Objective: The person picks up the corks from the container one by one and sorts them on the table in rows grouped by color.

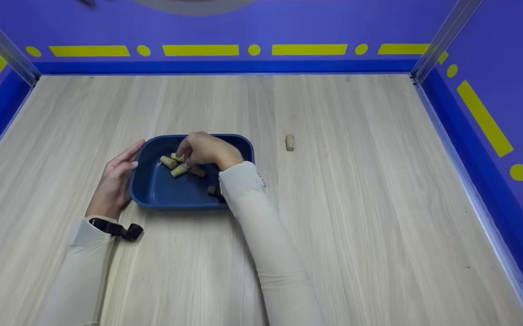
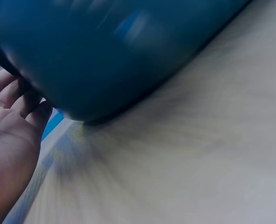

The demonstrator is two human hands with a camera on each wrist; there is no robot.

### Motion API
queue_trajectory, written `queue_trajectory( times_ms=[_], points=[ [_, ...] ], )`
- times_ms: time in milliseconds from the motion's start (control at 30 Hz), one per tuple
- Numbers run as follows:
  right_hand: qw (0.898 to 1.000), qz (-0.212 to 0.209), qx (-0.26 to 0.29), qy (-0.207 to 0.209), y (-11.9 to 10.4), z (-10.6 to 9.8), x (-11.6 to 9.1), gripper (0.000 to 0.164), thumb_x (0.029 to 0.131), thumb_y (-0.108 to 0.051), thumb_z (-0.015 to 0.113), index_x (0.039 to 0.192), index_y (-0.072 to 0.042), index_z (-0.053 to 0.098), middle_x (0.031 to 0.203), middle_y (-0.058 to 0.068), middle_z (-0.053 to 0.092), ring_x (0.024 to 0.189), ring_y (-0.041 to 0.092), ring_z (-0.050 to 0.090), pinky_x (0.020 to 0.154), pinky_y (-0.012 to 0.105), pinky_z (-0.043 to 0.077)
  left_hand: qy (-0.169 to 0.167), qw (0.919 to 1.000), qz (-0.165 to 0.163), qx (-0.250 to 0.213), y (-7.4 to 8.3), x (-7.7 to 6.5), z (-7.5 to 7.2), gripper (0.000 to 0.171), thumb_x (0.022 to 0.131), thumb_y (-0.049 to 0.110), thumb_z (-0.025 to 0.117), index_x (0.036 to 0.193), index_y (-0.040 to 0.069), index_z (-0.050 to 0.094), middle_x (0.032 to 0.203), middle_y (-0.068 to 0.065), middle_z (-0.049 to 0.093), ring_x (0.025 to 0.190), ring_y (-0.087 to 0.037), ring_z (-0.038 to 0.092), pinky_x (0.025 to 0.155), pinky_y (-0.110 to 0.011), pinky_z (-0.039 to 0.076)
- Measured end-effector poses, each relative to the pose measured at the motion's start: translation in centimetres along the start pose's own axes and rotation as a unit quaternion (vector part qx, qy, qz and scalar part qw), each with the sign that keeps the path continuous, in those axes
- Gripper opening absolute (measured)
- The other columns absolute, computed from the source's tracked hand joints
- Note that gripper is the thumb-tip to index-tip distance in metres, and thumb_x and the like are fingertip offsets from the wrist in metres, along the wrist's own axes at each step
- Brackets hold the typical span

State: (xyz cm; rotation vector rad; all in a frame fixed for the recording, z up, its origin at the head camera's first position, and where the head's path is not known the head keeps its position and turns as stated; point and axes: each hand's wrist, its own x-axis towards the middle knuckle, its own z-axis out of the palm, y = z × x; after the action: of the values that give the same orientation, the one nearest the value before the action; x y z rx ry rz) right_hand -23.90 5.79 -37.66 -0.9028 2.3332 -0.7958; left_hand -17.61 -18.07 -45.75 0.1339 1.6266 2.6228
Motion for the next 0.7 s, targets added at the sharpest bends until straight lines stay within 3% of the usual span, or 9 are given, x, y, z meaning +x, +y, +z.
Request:
queue_trajectory(
  times_ms=[267, 700],
  points=[
    [1.0, 0.017, -0.01, 0.003, -0.2, 0.8, 0.9, 0.034, 0.085, -0.003, 0.068, 0.118, -0.007, 0.069, 0.11, 0.01, 0.072, 0.1, 0.019, 0.067, 0.088, 0.032, 0.054, -0.005, 1.0, 0.007, 0.001, 0.0, 0.1, 0.0, 0.057, 0.086, -0.011, 0.039, 0.142, -0.013, 0.032, 0.147, -0.016, 0.044, 0.125, -0.006, 0.05, 0.102, -0.021, 0.043],
    [0.998, 0.033, -0.059, -0.001, -0.1, 1.7, 1.7, 0.03, 0.084, -0.004, 0.069, 0.113, -0.011, 0.072, 0.095, 0.005, 0.074, 0.071, 0.012, 0.063, 0.071, 0.024, 0.053, -0.008, 0.9999, 0.009, 0.003, 0.0, 0.1, -0.1, 0.057, 0.086, -0.011, 0.038, 0.143, -0.013, 0.031, 0.151, -0.021, 0.036, 0.129, -0.008, 0.047, 0.106, -0.022, 0.04]
  ],
)
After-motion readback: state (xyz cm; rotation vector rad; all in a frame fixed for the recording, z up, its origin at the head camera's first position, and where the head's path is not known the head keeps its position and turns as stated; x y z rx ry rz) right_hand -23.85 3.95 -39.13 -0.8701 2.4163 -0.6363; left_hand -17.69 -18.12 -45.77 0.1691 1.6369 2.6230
